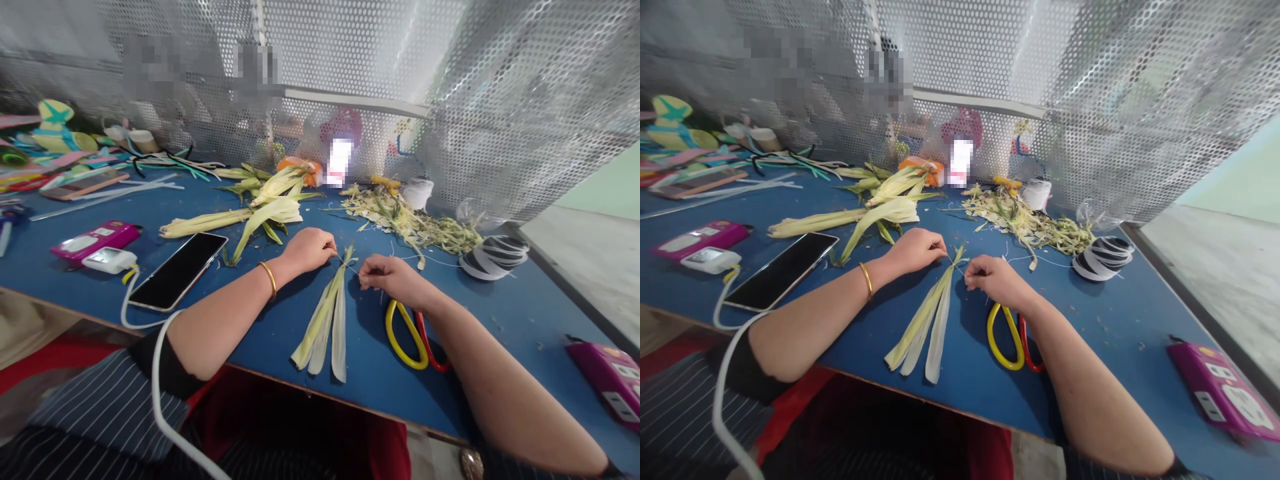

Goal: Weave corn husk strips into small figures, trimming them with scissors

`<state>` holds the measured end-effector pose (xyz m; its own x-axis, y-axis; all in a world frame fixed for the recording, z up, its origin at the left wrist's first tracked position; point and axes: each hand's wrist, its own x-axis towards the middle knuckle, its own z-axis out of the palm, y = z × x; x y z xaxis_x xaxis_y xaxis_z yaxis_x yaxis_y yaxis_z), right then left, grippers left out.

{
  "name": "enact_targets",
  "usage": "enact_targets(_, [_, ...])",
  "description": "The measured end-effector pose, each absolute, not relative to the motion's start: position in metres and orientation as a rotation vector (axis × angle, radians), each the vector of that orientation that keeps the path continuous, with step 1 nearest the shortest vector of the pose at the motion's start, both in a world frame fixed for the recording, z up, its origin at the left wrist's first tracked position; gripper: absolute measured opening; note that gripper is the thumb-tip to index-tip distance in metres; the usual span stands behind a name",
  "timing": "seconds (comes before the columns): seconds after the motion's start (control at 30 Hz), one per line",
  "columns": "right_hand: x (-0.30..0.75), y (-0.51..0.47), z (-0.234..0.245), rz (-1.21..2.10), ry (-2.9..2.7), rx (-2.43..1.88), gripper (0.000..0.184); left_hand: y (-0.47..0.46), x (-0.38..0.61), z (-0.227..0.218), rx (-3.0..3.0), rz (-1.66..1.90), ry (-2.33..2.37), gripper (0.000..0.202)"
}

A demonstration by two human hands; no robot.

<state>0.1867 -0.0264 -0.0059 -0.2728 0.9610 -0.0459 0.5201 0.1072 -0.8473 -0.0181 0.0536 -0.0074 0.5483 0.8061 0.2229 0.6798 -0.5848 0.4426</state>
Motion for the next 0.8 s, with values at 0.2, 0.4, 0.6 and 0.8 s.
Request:
enact_targets(0.2, [0.174,-0.031,-0.007,1.110,-1.704,-1.099,0.020,0.050,-0.012,-0.013,2.341,0.626,1.141,0.015])
enact_targets(0.4, [0.170,-0.028,-0.019,1.307,-1.607,-1.123,0.029,0.038,-0.002,-0.010,1.567,0.639,1.088,0.015])
enact_targets(0.6, [0.171,-0.024,-0.023,1.249,-1.588,-1.158,0.030,0.027,0.006,-0.009,1.060,0.600,0.822,0.016])
enact_targets(0.8, [0.170,-0.027,-0.022,1.100,-1.712,-1.226,0.027,0.026,0.008,-0.014,1.713,0.659,0.871,0.023])
